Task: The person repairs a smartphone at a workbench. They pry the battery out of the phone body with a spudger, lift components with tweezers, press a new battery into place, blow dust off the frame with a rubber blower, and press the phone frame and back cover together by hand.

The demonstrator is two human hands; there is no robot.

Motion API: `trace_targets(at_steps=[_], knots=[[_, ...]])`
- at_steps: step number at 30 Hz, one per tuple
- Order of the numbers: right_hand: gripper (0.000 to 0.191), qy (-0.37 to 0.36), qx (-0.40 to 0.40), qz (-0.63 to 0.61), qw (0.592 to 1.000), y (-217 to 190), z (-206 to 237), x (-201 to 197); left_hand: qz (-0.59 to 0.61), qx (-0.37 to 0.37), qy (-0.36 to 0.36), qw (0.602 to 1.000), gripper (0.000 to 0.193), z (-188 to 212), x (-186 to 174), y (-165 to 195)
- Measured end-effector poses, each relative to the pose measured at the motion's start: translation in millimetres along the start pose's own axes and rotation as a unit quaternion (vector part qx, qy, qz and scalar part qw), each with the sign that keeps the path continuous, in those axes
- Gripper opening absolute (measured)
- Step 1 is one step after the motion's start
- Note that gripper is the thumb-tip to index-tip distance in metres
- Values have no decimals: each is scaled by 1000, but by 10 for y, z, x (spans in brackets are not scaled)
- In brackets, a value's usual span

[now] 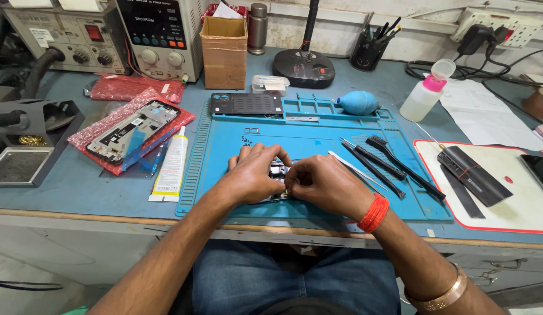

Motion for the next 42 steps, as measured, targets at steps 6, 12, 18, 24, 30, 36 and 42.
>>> trace_targets(at_steps=[6, 12, 18, 24, 30, 36, 42], knots=[[15, 3, 3, 7, 1000, -6, 13, -10, 8, 1, 12, 1000, 56, 32, 10, 31], [13, 6, 15, 1, 1000, 5, 18, -12, 5, 2, 12, 1000, 56, 31, -6, 15], [15, 15, 4, -13, 1000, -8, 42, -35, 1, 3, 11, 1000, 57, 20, 5, 21], [20, 37, 34, -96, 994, 68, 112, -132, 7, 2, 5, 1000, 56, 53, 11, 28], [54, 74, -63, -59, 994, 120, 309, -585, 1, 38, -17, 999, 60, 69, -80, 115], [103, -33, -17, -58, 998, 347, 383, -483, 7, 37, -147, 988, 99, 193, -228, 185], [108, -86, 11, -33, 996, 440, 350, -329, -25, 40, -171, 984, 121, 291, -299, 264]])
Point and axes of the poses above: each hand's wrist, its own z-axis away from the middle knuckle, its own x-axis out of the palm, y = z × x, the point moved 8 cm from there along -z, towards the middle knuckle, and after that the axes turned 9 degrees about z, right-handed, at the moved point
